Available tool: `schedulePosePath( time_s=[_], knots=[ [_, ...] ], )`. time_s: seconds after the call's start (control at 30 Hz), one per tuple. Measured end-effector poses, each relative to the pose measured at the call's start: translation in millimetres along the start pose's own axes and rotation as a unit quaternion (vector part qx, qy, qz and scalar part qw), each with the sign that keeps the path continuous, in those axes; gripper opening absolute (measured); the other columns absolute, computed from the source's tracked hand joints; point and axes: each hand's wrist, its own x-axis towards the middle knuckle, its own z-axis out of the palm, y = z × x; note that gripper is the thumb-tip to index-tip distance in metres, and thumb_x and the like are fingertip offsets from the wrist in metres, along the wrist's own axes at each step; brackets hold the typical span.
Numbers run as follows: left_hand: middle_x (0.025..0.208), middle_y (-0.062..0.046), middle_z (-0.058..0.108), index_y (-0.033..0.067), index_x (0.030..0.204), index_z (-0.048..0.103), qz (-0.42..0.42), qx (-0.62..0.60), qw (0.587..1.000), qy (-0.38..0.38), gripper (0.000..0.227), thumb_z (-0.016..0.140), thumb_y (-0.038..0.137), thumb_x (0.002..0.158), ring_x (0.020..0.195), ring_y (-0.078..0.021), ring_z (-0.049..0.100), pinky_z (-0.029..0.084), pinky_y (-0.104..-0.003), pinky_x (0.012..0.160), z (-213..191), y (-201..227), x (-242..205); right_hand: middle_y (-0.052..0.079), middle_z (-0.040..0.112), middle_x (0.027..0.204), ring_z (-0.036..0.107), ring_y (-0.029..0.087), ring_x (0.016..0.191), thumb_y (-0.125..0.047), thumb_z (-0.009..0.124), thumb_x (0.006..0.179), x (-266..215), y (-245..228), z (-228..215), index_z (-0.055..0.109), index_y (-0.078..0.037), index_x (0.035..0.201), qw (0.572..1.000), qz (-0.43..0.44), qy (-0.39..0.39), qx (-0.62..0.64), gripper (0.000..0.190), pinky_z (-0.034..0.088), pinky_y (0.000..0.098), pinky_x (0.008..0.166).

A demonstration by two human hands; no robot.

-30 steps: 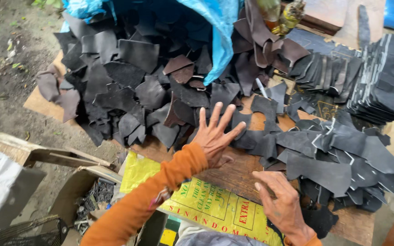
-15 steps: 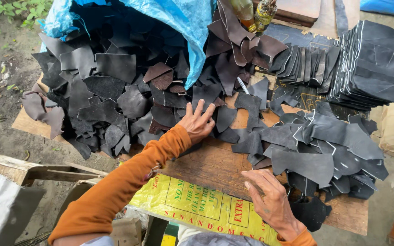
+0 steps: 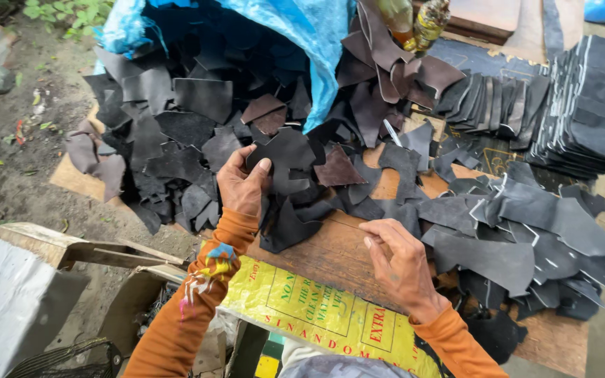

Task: The person sorts through a large pile of black leather scraps on a wooden table, picking up and inspecting individual pieces. They use a white marker to mark specific pieces and a pair of scissors to trim edges, organizing the material into smaller piles.

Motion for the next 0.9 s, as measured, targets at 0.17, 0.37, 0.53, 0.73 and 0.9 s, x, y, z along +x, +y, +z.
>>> schedulePosePath(
  time_s=[0.17,0.37,0.53,0.73,0.9],
  knots=[
    [0.099,-0.011,0.072,-0.0004,0.123,0.053,-0.097,-0.178,0.979,-0.011,0.031,0.067,0.003,0.094,0.076,-0.0258,0.076,0.058,-0.03,0.059,-5.7,10.2,-5.7,0.012,0.071,0.105,0.071,0.019,0.089,0.0,0.064,0.091,20.8,4.5,17.4,0.065,0.002,0.119,0.998,0.005,0.001,0.066,0.028,0.057,0.0283,0.078],
    [0.097,-0.007,0.068,-0.0057,0.133,0.059,0.069,-0.033,0.993,0.085,0.038,0.073,0.004,0.099,0.072,-0.0145,0.059,0.049,-0.028,0.061,-46.6,38.5,34.9,0.013,0.07,0.108,0.07,0.022,0.092,0.0,0.066,0.088,25.2,23.0,9.9,0.065,0.0,0.118,1.0,0.009,0.014,-0.014,0.03,0.057,0.0321,0.078],
    [0.123,-0.023,0.059,-0.0101,0.142,0.044,0.298,0.407,0.859,0.091,0.068,0.079,0.004,0.085,0.102,-0.0316,0.066,0.059,-0.033,0.076,-63.2,72.1,42.1,0.019,0.063,0.113,0.062,0.034,0.099,0.0,0.069,0.082,34.3,29.7,10.7,0.062,0.001,0.12,0.996,-0.03,0.003,-0.084,0.039,0.051,0.0401,0.081],
    [0.132,-0.016,0.063,0.0028,0.142,0.055,0.197,0.418,0.88,0.105,0.058,0.078,0.006,0.089,0.117,-0.0294,0.069,0.059,-0.041,0.1,-67.3,53.0,37.8,0.019,0.064,0.114,0.062,0.037,0.106,0.0,0.068,0.083,45.9,26.2,18.6,0.062,0.001,0.118,0.994,-0.082,-0.011,-0.066,0.035,0.051,0.0414,0.089],
    [0.135,-0.013,0.059,0.0064,0.13,0.06,0.375,0.555,0.742,-0.009,0.056,0.084,0.014,0.081,0.127,-0.0344,0.056,0.047,-0.046,0.105,-29.8,37.9,71.6,0.018,0.064,0.114,0.064,0.034,0.108,0.0,0.068,0.084,45.1,16.5,30.8,0.062,0.002,0.117,0.995,-0.076,-0.032,-0.051,0.033,0.051,0.0404,0.093]
  ],
)
